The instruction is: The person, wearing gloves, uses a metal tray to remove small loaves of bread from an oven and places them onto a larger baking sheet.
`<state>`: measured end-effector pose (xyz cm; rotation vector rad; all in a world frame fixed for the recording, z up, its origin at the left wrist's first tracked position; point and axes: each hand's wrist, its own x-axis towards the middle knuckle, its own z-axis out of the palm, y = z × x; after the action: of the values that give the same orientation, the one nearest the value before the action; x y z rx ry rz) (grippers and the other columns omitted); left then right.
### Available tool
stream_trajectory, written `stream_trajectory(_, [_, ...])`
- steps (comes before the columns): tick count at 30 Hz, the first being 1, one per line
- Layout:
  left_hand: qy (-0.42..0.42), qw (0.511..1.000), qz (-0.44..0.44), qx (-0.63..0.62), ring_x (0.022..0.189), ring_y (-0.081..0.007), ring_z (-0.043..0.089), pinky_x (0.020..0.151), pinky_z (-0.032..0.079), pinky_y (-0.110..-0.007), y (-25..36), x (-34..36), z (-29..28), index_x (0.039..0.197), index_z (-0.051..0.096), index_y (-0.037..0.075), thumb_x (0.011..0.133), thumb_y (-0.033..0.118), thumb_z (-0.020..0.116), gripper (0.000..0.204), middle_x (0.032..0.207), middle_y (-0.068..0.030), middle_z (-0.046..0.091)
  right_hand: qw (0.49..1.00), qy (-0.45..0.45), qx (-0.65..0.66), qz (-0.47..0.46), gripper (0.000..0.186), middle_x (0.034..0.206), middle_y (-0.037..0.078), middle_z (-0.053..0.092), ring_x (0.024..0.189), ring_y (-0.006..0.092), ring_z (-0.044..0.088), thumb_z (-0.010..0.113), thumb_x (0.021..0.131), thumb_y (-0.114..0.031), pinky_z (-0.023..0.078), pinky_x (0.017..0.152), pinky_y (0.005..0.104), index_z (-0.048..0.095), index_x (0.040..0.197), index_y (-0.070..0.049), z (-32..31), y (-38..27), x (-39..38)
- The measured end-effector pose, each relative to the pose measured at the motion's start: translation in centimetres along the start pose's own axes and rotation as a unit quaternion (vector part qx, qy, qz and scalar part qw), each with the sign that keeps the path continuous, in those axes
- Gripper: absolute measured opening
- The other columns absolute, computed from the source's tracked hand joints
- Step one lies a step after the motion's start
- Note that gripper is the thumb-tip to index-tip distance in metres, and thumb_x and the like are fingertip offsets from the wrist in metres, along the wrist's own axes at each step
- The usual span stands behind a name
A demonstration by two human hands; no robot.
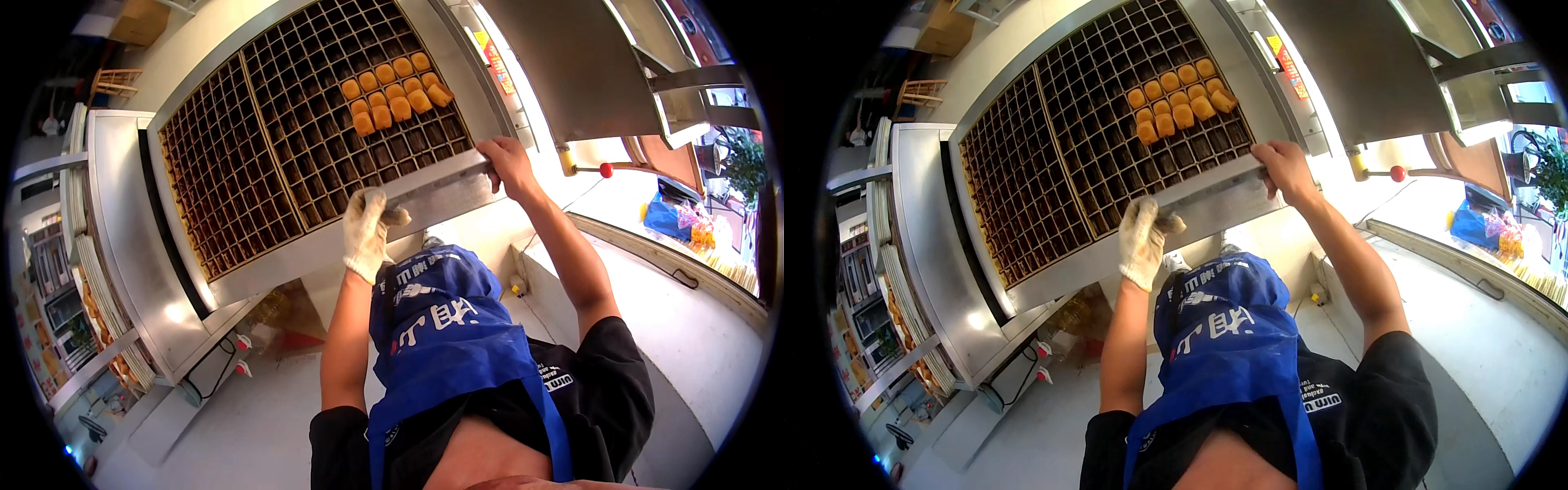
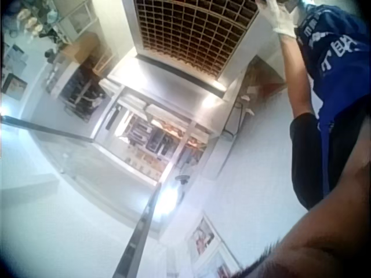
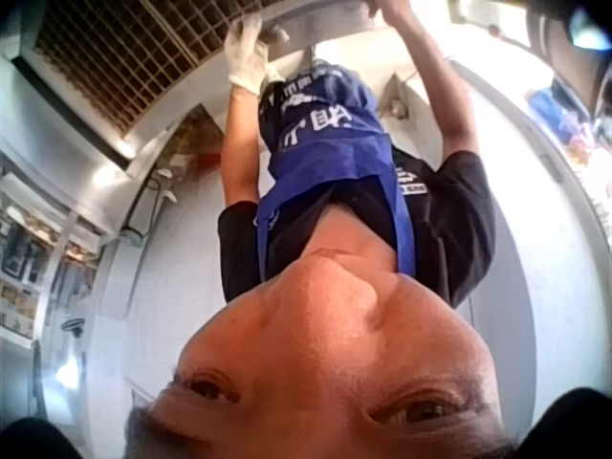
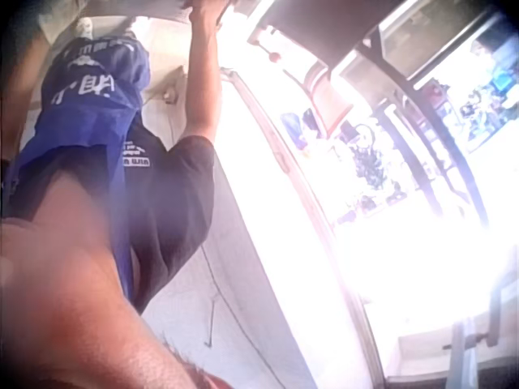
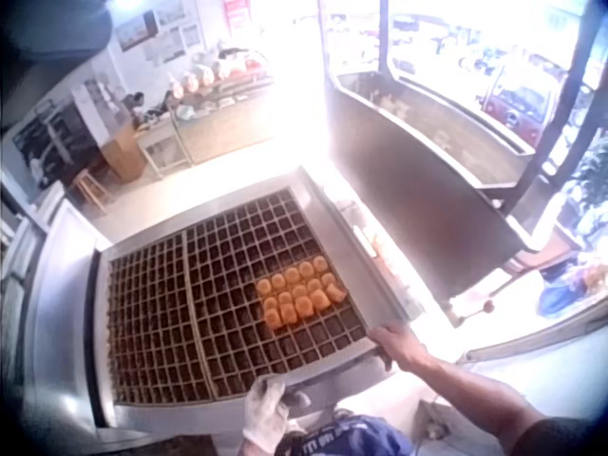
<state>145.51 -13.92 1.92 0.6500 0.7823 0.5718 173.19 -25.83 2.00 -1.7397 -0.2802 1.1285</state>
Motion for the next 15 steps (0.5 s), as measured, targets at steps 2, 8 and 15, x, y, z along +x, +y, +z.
stream_trajectory(2, [-0.015, 1.000, -0.002, -0.018, 0.080, -0.0260, 0.076, 0.071, 0.066, -0.040, 0.8, 1.6, 0.1, 0.114, 0.059, -0.002, 0.102, 0.016, 0.066, 0.023, 0.101, -0.0172, 0.074, 1.000, 0.000, 0.008, 0.010, 0.034, 0.057, 0.006, 0.055, 0.041, 0.0148, 0.051, 0.065, 0.097, -0.027, 0.044, 0.036, 0.0305, 0.068, 0.089, 0.006, 0.3, -0.8, 2.0])
stream_trajectory(8, [-0.006, 0.996, -0.034, -0.082, 0.092, -0.0340, 0.075, 0.085, 0.066, -0.047, -1.3, 4.3, -1.9, 0.120, 0.055, -0.001, 0.103, 0.011, 0.063, 0.023, 0.109, -0.0199, 0.071, 0.999, -0.011, 0.013, -0.043, 0.032, 0.063, 0.002, 0.053, 0.047, 0.0095, 0.050, 0.062, 0.101, -0.029, 0.039, 0.040, 0.0264, 0.064, 0.095, 0.002, 1.4, 1.5, 4.1])
stream_trajectory(15, [-0.022, 0.997, -0.035, -0.068, 0.100, -0.0355, 0.074, 0.095, 0.061, -0.050, -5.0, 0.4, -3.5, 0.129, 0.050, 0.000, 0.101, 0.008, 0.065, 0.033, 0.115, -0.0187, 0.068, 0.996, -0.028, 0.005, -0.079, 0.031, 0.060, -0.001, 0.050, 0.047, 0.0072, 0.047, 0.063, 0.104, -0.030, 0.035, 0.042, 0.0255, 0.064, 0.099, 0.001, 0.2, 6.7, 0.3])
